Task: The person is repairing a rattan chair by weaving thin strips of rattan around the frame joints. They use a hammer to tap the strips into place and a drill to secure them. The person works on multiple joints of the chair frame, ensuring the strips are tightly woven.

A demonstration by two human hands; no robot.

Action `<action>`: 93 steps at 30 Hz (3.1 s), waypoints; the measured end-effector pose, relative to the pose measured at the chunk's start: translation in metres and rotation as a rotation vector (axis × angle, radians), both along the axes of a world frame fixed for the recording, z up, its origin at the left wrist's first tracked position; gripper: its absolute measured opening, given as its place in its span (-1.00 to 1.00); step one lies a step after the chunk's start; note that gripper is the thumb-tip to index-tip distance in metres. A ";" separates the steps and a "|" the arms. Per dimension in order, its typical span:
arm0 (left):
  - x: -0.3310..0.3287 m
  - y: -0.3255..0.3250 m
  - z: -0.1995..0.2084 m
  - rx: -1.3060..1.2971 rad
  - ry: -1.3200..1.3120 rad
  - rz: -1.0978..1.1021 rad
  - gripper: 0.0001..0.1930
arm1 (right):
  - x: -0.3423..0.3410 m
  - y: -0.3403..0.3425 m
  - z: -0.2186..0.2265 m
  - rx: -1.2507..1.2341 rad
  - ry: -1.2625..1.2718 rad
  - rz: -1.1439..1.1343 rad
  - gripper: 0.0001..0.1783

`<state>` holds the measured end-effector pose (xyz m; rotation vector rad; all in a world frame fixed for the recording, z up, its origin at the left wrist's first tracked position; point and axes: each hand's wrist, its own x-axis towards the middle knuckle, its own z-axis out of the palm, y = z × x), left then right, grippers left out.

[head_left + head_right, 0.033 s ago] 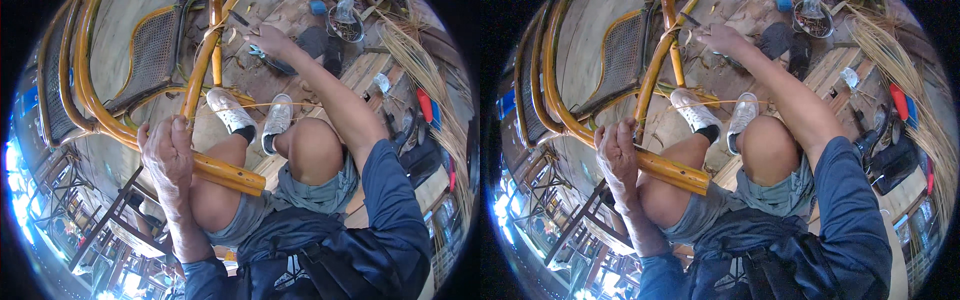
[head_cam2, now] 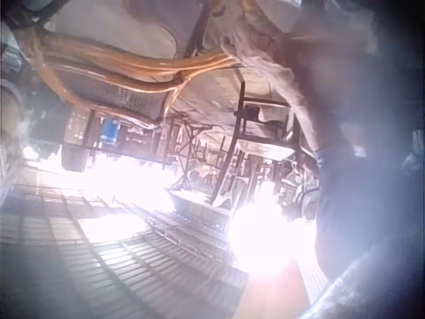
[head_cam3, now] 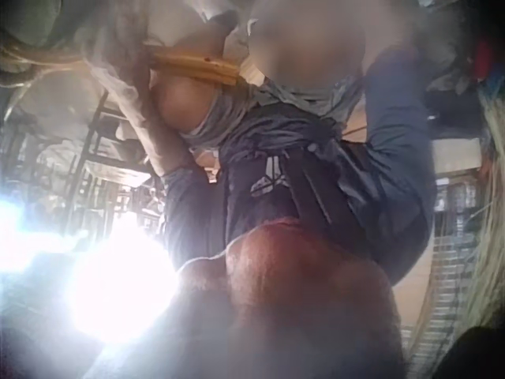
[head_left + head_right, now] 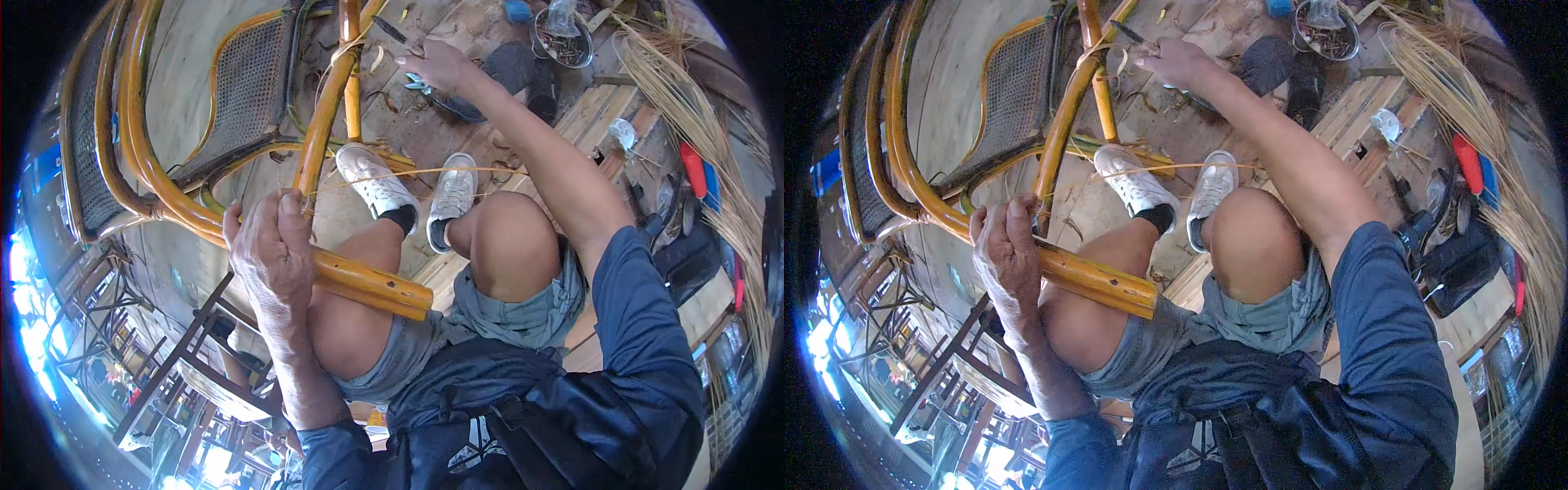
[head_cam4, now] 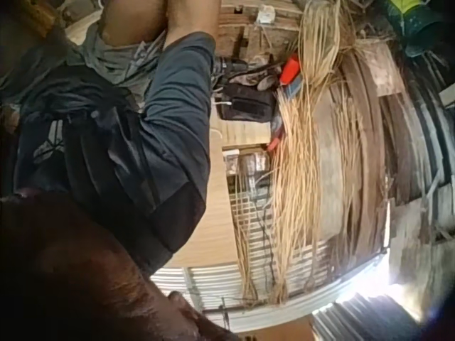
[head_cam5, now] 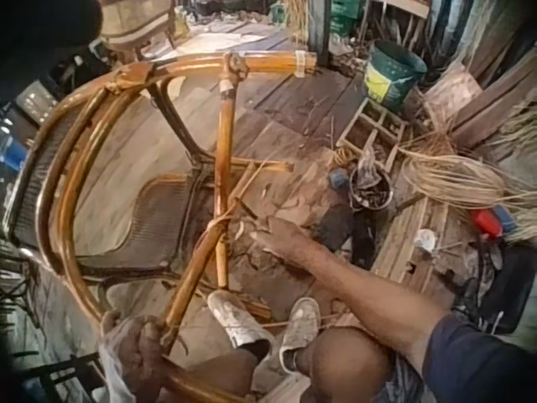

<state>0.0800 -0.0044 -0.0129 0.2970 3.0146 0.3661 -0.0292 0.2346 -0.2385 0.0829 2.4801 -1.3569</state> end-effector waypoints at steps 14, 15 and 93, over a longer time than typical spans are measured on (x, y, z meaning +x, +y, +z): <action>0.001 -0.009 0.001 0.009 0.003 -0.002 -0.65 | 0.166 0.133 0.142 0.155 -0.020 -0.511 -0.54; -0.002 -0.007 0.001 0.016 0.054 -0.035 -0.68 | 0.215 0.165 0.136 0.315 -0.013 -0.518 -0.56; -0.010 0.013 -0.013 0.749 0.160 0.447 -0.62 | 0.148 -0.150 0.074 -0.940 -0.356 0.107 -0.68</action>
